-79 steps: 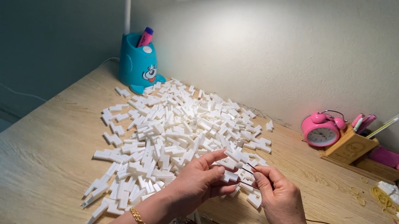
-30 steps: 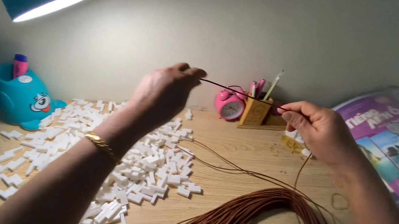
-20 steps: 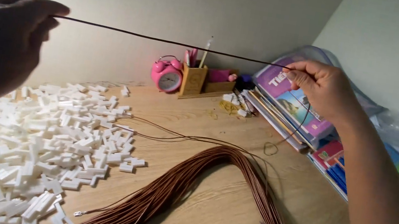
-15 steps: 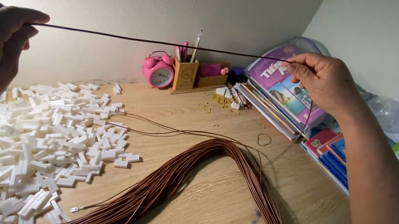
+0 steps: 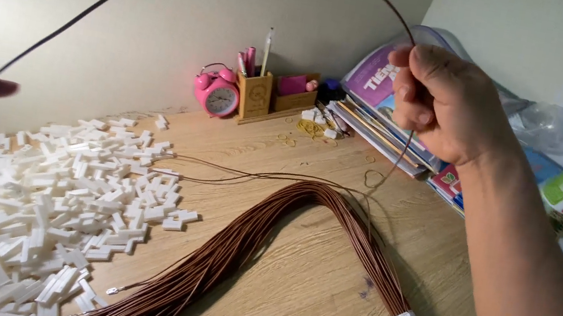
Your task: Assembling small white plastic connectors onto the ends of brown cords on a desk.
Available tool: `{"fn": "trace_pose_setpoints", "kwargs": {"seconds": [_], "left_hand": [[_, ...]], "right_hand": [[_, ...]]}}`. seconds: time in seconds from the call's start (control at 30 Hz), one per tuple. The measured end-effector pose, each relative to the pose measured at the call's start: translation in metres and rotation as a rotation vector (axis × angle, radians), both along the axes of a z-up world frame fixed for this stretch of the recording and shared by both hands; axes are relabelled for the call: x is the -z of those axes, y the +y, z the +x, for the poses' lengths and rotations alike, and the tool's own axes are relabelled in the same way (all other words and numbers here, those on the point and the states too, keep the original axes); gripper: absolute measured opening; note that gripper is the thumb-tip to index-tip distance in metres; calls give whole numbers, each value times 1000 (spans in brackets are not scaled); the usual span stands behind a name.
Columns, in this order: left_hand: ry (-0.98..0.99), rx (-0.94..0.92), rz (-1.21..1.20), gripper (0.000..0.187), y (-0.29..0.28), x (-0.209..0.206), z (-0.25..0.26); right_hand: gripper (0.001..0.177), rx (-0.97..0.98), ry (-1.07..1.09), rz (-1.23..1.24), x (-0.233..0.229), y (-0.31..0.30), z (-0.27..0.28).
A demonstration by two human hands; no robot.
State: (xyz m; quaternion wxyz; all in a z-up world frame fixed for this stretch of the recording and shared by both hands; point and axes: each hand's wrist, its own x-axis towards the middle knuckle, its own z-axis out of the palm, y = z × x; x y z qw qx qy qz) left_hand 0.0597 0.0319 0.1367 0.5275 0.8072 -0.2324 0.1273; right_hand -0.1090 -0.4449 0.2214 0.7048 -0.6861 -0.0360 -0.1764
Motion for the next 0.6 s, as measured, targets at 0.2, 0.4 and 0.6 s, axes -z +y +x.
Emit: {"fn": "trace_pose_setpoints", "kwargs": {"seconds": [0.2, 0.4, 0.6], "left_hand": [[473, 123, -561, 31, -72, 35, -61], [725, 256, -685, 31, -84, 34, -91], [697, 279, -720, 30, -64, 47, -80]], "right_hand": [[27, -348, -121, 171, 20, 111, 26], [26, -372, 94, 87, 61, 181, 58], [23, -482, 8, 274, 63, 203, 72]]}}
